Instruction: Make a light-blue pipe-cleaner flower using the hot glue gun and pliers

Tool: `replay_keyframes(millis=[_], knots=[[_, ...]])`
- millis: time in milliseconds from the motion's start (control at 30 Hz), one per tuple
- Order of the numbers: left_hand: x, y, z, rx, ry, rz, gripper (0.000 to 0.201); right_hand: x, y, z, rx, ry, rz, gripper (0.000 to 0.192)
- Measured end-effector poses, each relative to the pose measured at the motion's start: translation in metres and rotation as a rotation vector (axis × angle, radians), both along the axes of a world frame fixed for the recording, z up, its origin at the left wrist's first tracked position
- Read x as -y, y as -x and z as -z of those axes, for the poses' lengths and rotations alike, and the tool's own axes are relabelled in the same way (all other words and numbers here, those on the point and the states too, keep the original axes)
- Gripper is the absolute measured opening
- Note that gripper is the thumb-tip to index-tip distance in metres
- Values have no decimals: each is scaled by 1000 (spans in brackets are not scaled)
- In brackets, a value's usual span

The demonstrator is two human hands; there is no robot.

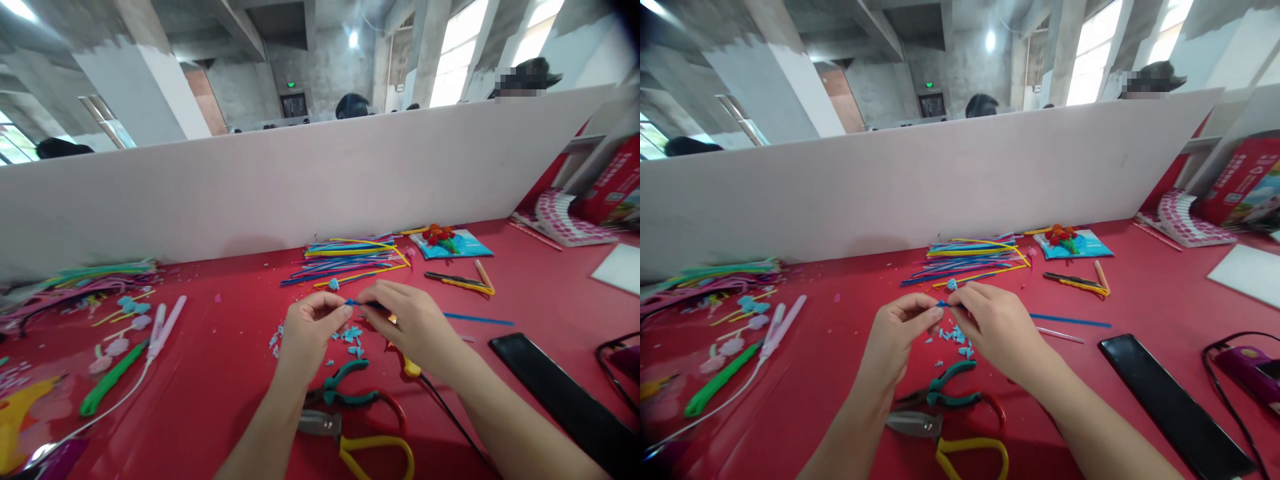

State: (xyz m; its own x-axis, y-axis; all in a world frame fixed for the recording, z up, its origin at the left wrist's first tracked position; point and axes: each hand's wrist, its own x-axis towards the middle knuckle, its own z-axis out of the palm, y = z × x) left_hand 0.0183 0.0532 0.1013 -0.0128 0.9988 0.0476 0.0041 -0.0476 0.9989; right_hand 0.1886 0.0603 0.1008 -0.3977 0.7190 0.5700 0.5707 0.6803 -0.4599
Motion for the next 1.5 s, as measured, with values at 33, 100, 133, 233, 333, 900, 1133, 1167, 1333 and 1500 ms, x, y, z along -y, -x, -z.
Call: replay_keyframes(millis=[33,100,133,233,333,900,1133,1167,1333,1500], knots=[[0,-1,1,-52,-25,-35,11,1,2,2,33,-34,22,10],[1,-2,4,-189,-111,-106,11,2,6,7,118,-95,71,11],[2,-3,6,-262,-174,-138,12,3,8,8,166,-120,97,11],[1,-5,11,-486,-350,-183,14,5,13,11,318,-203,169,12],[0,-6,17,-745,-408,-156,17,5,17,11,461,-277,165,18],[-7,18,-6,-265,34,163,12,-4,6,10,389,-287,-67,21],[-6,6,5,-302,-52,-28,11,-3,11,16,356,-308,77,18],[-6,5,7,-412,-147,-77,10,-3,12,17,375,-318,93,17],[-6,3,13,-790,-486,-15,11,-6,6,15,466,-329,46,16],[-3,10,3,-697,-378,256,11,-7,-11,-2,325,-124,-172,17]])
